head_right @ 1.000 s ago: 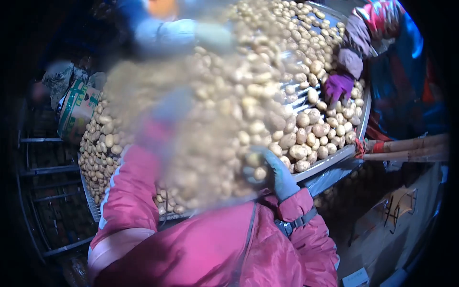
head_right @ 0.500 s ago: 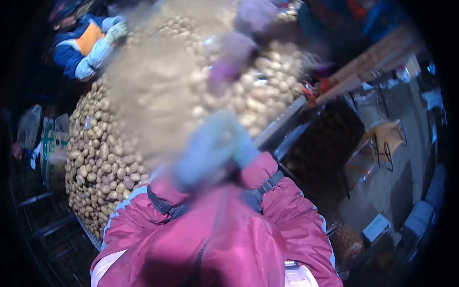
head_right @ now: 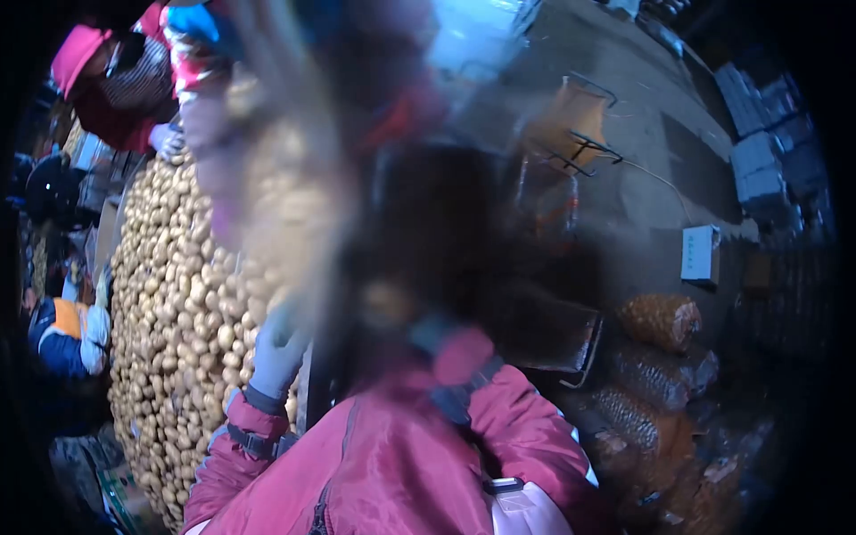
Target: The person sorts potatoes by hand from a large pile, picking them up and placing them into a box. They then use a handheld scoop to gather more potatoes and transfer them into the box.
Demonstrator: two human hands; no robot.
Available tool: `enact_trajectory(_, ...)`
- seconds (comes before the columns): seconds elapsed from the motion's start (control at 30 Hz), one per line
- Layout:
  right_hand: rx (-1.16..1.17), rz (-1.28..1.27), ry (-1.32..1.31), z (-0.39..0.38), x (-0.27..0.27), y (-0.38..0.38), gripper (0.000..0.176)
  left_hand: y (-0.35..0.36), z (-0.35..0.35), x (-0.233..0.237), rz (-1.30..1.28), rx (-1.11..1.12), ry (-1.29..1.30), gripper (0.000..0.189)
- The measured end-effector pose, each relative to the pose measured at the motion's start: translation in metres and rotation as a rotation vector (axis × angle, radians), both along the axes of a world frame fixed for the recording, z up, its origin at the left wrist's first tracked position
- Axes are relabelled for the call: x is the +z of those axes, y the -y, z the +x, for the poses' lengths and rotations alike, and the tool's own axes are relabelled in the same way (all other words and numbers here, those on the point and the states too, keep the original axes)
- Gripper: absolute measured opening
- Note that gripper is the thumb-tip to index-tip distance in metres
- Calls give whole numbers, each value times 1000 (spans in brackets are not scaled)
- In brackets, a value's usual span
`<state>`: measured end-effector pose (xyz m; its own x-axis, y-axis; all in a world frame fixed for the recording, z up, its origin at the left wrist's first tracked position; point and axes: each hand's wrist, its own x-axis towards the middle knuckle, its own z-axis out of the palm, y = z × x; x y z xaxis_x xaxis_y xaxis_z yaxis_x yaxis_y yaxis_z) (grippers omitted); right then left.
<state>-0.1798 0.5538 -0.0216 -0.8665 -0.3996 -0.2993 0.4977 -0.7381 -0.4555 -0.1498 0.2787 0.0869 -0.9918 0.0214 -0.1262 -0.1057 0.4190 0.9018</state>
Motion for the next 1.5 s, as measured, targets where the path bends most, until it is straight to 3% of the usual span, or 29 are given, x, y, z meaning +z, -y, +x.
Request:
enact_trajectory(0.03, -12, 15, 40, 7, -16, -28, 19, -1, 1, -14, 39, 15, 74, 43)
enact_trajectory(0.07, -180, -87, -17, 15, -14, -39, 20, -2, 0, -19, 75, 35, 147, 43)
enact_trajectory(0.13, -314, -6, 112, 0, -10, -87, 24, -8, -6, -16, 38, -18, 145, 42)
enact_trajectory(0.27, -669, 217, 384, -111, 29, -224, 34, -16, -13, -21, -49, -73, 103, 39)
enact_trajectory(0.3, -665, 217, 385, -143, 35, -260, 34, -16, -14, -19, -85, -88, 74, 38)
enact_trajectory(0.37, -715, 364, -144, -197, 46, -314, 31, -15, -11, -17, -70, -63, 100, 38)
enact_trajectory(0.4, -708, 358, -149, -198, 44, -317, 31, -13, -11, -17, -51, -39, 117, 38)
enact_trajectory(0.47, -315, 740, -249, -186, 30, -312, 28, -6, -5, -23, -74, -12, 75, 38)
enact_trajectory(0.5, -455, 340, 200, -183, 15, -295, 28, 1, 0, -26, -61, 33, 122, 37)
enact_trajectory(0.57, -366, 281, -22, -155, 22, -221, 38, 5, 6, -19, -92, 82, 113, 36)
enact_trajectory(0.67, -72, 326, -68, -118, 29, -117, 39, 25, 23, -35, -3, 173, 134, 36)
enact_trajectory(0.83, 444, 469, -341, -71, 51, 35, 40, 73, 54, -34, -211, 268, 51, 37)
enact_trajectory(0.87, 522, 449, -359, -62, 57, 60, 40, 114, 74, -90, -758, 66, -12, 39)
enact_trajectory(0.9, 600, 346, -191, -54, 54, 86, 43, 122, 75, -74, -736, 187, -16, 41)
enact_trajectory(0.93, 688, 256, -13, -46, 49, 103, 46, 124, 77, -30, -729, 292, -180, 42)
enact_trajectory(0.97, 757, 194, 34, -39, 42, 116, 46, 151, 87, -35, -770, 373, -186, 42)
enact_trajectory(1.03, 854, 158, 79, -26, 33, 141, 48, 184, 98, 9, -732, 646, -99, 45)
enact_trajectory(1.07, 865, 188, 73, -19, 38, 150, 50, 241, 125, -35, -957, 631, -223, 46)
enact_trajectory(1.17, 935, 290, 145, -12, 50, 172, 51, 343, 159, -29, -1108, 814, -89, 49)
enact_trajectory(1.23, 951, 296, 177, -9, 61, 183, 50, 408, 179, -41, -1626, 931, 50, 56)
enact_trajectory(1.27, 956, 304, 179, -8, 61, 189, 50, 440, 180, -41, -1291, 1028, 183, 58)
enact_trajectory(1.33, 968, 346, 153, -10, 61, 196, 49, 444, 153, -7, -974, 1125, 165, 64)
enact_trajectory(1.43, 952, 357, 153, -11, 61, 206, 50, 443, 113, 6, -809, 1173, 268, 69)
enact_trajectory(1.5, 934, 381, 129, -8, 68, 216, 50, 434, 78, 3, -834, 1145, 406, 73)
